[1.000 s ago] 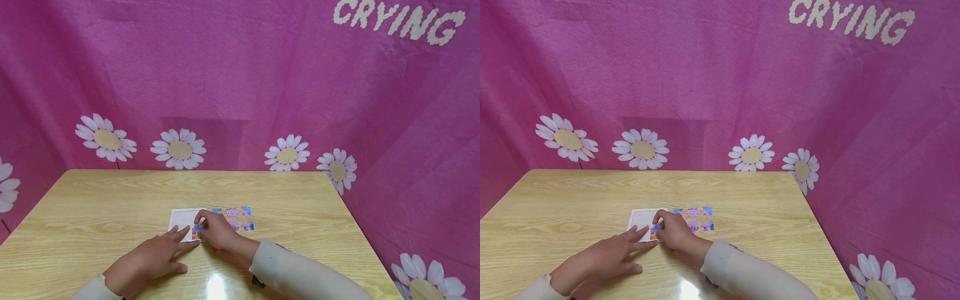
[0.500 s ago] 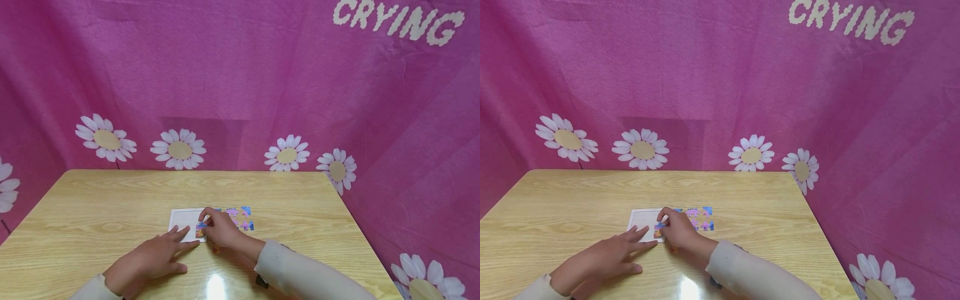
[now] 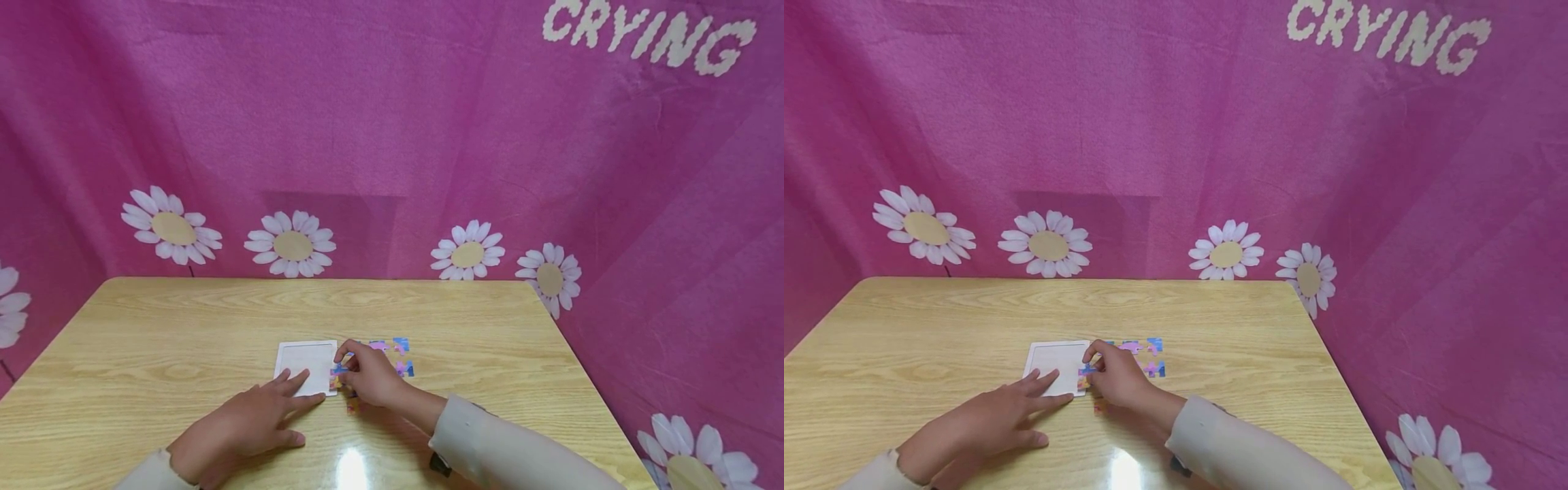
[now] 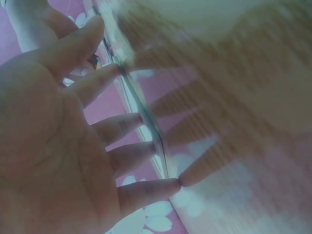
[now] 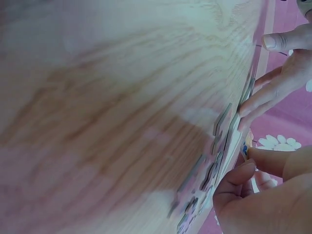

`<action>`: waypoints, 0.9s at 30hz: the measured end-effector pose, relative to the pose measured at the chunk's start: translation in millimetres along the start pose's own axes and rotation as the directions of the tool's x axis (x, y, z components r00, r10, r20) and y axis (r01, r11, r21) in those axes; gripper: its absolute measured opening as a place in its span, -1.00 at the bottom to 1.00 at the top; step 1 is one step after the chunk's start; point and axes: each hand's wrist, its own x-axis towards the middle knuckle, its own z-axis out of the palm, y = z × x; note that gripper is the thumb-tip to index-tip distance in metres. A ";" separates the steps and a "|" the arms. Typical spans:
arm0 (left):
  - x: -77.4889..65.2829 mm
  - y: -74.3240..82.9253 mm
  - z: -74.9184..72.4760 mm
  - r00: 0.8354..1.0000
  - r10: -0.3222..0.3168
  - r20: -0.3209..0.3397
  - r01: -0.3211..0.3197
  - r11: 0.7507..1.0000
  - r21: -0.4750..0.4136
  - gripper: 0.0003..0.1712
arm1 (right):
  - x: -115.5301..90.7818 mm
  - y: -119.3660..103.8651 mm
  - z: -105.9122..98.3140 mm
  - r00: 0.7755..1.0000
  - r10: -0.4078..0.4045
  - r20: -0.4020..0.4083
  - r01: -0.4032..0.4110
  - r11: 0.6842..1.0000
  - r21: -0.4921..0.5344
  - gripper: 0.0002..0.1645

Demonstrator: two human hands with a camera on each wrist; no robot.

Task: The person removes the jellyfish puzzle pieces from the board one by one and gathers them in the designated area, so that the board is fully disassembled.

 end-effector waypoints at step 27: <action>-0.2 2.1 -0.2 0.998 -0.059 0.039 0.060 0.998 -0.031 -0.28 | -26.6 21.3 -30.5 0.999 -0.010 -0.046 0.014 0.995 0.098 -0.82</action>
